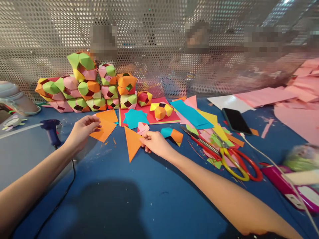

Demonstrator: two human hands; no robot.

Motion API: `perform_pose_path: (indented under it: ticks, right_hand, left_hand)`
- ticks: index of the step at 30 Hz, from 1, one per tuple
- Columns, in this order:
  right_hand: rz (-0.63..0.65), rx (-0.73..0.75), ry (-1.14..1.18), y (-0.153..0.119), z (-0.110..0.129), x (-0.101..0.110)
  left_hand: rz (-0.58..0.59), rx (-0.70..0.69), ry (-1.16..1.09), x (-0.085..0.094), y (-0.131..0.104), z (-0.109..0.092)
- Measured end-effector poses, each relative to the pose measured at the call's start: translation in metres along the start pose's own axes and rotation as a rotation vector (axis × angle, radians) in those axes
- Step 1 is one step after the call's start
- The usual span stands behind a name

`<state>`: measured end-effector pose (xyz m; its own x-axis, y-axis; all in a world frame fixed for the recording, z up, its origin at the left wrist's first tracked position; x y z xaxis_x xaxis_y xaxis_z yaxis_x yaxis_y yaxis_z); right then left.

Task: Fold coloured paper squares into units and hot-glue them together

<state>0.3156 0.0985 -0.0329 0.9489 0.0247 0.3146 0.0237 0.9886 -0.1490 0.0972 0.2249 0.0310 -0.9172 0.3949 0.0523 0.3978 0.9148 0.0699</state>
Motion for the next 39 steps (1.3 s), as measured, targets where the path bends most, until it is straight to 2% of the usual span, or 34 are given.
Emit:
perform_pose_path:
  ticks: [2, 3, 6, 8, 9, 11, 14, 17, 20, 27, 32, 36, 39]
  right_hand:
    - [-0.036, -0.002, 0.016, 0.000, -0.001, 0.001]
    - [-0.060, 0.002, 0.021, -0.001, -0.001, 0.003]
    - [-0.116, 0.039, 0.013, -0.005, 0.007, 0.003]
    - [-0.138, 0.101, 0.003, -0.011, 0.017, 0.001]
    - [-0.145, 0.140, 0.001, -0.015, 0.024, -0.001]
    - [-0.151, 0.223, -0.004, -0.022, 0.037, -0.005]
    - [-0.121, 0.292, 0.038, -0.030, 0.046, -0.015]
    - [-0.077, 0.305, 0.158, -0.031, 0.045, -0.023]
    - [-0.067, 0.326, 0.232, -0.032, 0.042, -0.025]
    - [-0.104, 0.354, 0.185, -0.032, 0.041, -0.022]
    - [-0.058, 0.344, 0.193, -0.031, 0.041, -0.027]
    - [-0.026, 0.359, 0.214, -0.032, 0.042, -0.030]
    - [-0.056, 0.338, 0.233, -0.031, 0.036, -0.021]
  left_hand:
    - [0.017, -0.004, 0.060, -0.001, 0.000, 0.000]
    - [0.054, 0.012, 0.078, -0.008, -0.003, 0.002]
    - [0.250, 0.086, 0.179, -0.046, -0.023, 0.015]
    - [0.379, 0.088, 0.251, -0.074, -0.042, 0.020]
    - [0.418, 0.064, 0.214, -0.085, -0.050, 0.019]
    - [0.499, 0.099, 0.090, -0.104, -0.066, 0.023]
    - [0.522, 0.197, -0.057, -0.116, -0.079, 0.027]
    - [0.535, 0.237, -0.149, -0.122, -0.084, 0.027]
    - [0.541, 0.217, -0.179, -0.124, -0.086, 0.028]
    - [0.507, 0.233, -0.228, -0.121, -0.086, 0.033]
    - [0.516, 0.269, -0.276, -0.121, -0.087, 0.036]
    - [0.475, 0.278, -0.329, -0.118, -0.086, 0.039]
    - [0.393, 0.295, -0.382, -0.110, -0.082, 0.043]
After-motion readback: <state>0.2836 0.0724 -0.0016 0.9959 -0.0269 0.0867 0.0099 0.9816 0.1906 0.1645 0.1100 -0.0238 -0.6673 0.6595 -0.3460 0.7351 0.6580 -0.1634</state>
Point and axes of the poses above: each hand's wrist, its own y-axis towards the middle knuckle, its own x-axis out of the back of the hand, z = x × y, the point moved 10 cm from there along y, towards the middle knuckle, and after that the axes turned 8 degrees about z, right-handed, at the moved point
